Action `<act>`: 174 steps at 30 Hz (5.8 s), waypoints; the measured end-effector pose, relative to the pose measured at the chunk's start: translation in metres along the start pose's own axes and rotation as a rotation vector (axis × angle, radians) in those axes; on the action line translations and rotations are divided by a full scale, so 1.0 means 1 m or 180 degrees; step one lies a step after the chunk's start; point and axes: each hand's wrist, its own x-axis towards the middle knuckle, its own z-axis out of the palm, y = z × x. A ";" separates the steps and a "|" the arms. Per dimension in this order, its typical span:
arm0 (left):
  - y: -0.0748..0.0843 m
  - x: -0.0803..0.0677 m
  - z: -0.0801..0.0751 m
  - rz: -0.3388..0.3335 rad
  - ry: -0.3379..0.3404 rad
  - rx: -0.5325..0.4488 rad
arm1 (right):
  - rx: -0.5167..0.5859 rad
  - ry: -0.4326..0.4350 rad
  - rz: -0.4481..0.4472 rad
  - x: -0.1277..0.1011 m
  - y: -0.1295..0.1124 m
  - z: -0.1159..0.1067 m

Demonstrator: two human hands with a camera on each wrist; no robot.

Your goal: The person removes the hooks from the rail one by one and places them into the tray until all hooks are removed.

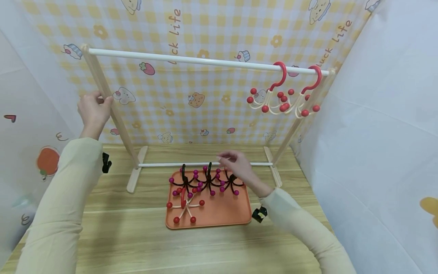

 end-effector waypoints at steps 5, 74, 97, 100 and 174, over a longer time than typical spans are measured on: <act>0.000 0.000 -0.001 0.0018 0.0004 -0.0018 | 0.0085 0.0258 -0.0059 0.013 -0.013 -0.025; 0.002 -0.002 0.000 0.0035 0.0070 -0.0020 | 0.0624 0.1829 0.0277 0.070 -0.117 -0.160; 0.001 -0.002 -0.001 0.0057 0.0079 0.0003 | 0.1057 0.1488 -0.0317 0.037 -0.130 -0.141; 0.001 -0.002 0.000 0.0059 0.0095 0.0024 | 0.1102 0.1359 -0.0247 0.033 -0.125 -0.135; -0.001 0.001 0.000 0.0133 0.0083 -0.0011 | 0.0723 -0.0306 0.0915 -0.048 0.068 0.036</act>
